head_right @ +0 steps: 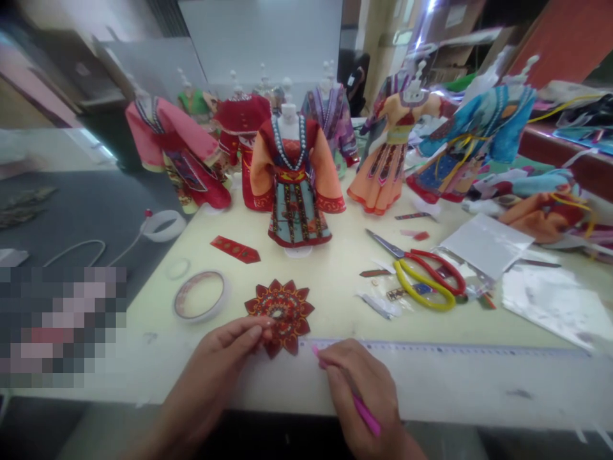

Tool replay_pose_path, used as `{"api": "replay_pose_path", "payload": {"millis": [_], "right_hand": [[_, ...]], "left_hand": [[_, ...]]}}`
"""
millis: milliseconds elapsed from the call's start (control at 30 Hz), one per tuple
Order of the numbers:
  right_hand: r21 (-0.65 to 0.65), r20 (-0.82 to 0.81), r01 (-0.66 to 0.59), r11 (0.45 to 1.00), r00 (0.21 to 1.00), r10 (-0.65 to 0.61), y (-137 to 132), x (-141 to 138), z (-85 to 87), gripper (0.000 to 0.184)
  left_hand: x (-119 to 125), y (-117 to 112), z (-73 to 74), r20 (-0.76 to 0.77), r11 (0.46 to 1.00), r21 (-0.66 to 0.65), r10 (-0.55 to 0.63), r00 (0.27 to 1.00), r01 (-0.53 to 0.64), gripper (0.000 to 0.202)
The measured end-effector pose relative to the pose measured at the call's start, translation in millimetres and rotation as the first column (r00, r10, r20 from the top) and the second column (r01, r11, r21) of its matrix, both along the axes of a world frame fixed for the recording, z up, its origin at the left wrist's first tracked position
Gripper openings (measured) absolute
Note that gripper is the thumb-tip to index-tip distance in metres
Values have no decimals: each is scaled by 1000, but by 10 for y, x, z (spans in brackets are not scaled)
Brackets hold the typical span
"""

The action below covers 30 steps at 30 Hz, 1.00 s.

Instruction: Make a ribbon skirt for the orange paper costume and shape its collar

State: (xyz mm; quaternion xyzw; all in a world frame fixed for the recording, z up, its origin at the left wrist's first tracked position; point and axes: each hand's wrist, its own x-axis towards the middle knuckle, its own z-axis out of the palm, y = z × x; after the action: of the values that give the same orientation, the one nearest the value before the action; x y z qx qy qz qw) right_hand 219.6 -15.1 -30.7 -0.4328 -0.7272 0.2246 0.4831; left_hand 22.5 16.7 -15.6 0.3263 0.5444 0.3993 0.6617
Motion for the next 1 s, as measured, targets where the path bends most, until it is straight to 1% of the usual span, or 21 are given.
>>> {"api": "replay_pose_path", "payload": {"millis": [67,167,267,367,500,600,700,833,900,1000], "right_hand": [[6,12,6,1000,1000,-6,-1,12,-20,21],[21,29,23,1000,999,-23,-8,26,-58,21],[93,48,73,993,996,-78,-8,-3,-86,23],[132,16,113,985,993,-116,17,-90,-67,29],[202,-36,61,977,998,-55,99,-229,24,37],[249,-3,12,968,1000,-11,161,-283,64,41],[274,49,-8,962,999,-5,196,-289,43,38],[313,107,-25,949,994,-9,219,-261,-11,33],[321,129,-35,946,992,-7,227,-249,-20,32],[315,129,-48,948,992,8,231,-246,-14,32]], "left_hand": [[-2,15,5,64,999,-21,32,997,-31,14],[0,25,6,82,999,-34,44,996,-42,15],[16,2,9,75,999,-24,25,997,-23,16],[53,-43,23,93,1000,5,-28,995,28,19],[110,-89,71,77,995,24,-99,992,98,22],[130,-99,114,61,991,50,-128,990,125,23],[130,-104,137,91,988,70,-144,985,138,25],[131,-116,144,140,988,46,-154,978,149,25],[134,-119,149,116,988,40,-154,981,150,26],[131,-120,150,39,985,58,-166,985,164,28]]}}
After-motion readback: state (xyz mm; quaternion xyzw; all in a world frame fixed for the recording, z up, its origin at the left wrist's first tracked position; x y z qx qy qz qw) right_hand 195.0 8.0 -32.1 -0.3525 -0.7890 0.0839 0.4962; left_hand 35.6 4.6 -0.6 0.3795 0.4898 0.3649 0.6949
